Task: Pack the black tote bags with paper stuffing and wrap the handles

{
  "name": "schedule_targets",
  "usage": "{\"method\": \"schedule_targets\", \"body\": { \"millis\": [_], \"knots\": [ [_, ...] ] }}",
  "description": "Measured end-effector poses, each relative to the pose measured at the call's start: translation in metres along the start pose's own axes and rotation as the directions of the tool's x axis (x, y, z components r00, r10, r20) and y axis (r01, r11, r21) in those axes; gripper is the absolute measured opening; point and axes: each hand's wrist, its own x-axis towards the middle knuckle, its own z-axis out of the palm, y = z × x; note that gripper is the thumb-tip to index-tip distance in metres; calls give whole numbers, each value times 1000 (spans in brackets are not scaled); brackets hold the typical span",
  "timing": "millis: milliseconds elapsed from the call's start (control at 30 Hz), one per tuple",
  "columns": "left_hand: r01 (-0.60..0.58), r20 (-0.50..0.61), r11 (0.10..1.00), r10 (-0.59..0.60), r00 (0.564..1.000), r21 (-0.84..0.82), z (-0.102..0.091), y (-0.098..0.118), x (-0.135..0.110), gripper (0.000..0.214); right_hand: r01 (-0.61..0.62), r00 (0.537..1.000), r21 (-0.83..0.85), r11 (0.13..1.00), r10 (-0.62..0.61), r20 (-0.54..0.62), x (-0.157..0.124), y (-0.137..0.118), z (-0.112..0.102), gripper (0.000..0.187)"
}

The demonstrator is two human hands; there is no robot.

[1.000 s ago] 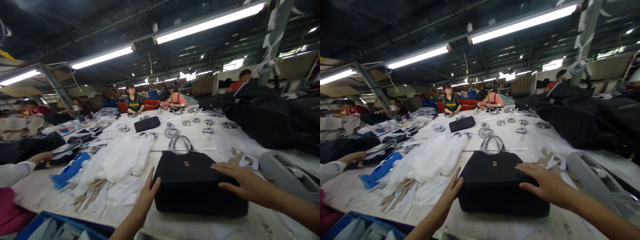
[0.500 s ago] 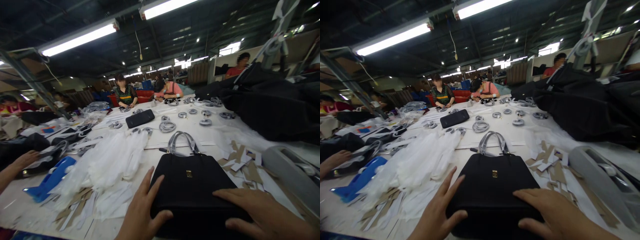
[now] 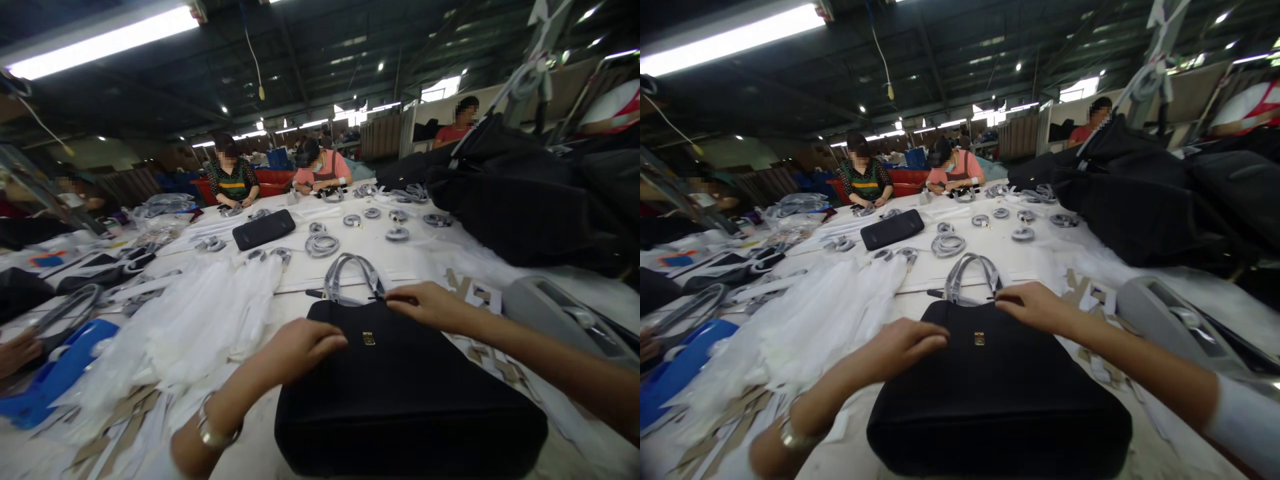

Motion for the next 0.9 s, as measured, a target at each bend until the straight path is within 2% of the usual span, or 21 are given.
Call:
{"method": "schedule_targets", "body": {
  "millis": [67,167,233,333,400,500,633,767,900],
  "knots": [
    [-31,-45,995,36,998,91,9,-17,45,34,-140,990,-72,988,139,-23,37,14,14,30],
    [17,-41,982,-10,999,186,37,-41,101,28,-288,958,-115,951,284,-44,76,34,40,26],
    [31,-34,979,-24,999,201,54,-51,120,22,-366,930,-112,924,360,-71,90,44,54,28],
    [31,-49,980,-22,999,196,67,-58,126,22,-423,904,-42,905,418,-91,99,56,65,24],
    [30,-74,985,-17,997,171,68,-61,123,26,-403,909,55,913,407,-90,101,63,67,20],
    [39,-131,994,-26,991,99,64,-64,125,32,-301,939,259,918,332,-87,101,70,66,21],
    [37,-184,997,-50,982,-73,60,-66,149,40,-170,962,498,850,252,-101,99,69,65,34],
    [26,-122,963,-61,991,-269,66,-68,180,38,-131,950,635,761,279,-139,100,62,61,37],
    [62,-43,912,-87,995,-406,80,-71,199,46,-148,932,741,655,342,-117,106,59,52,38]
  ]
}}
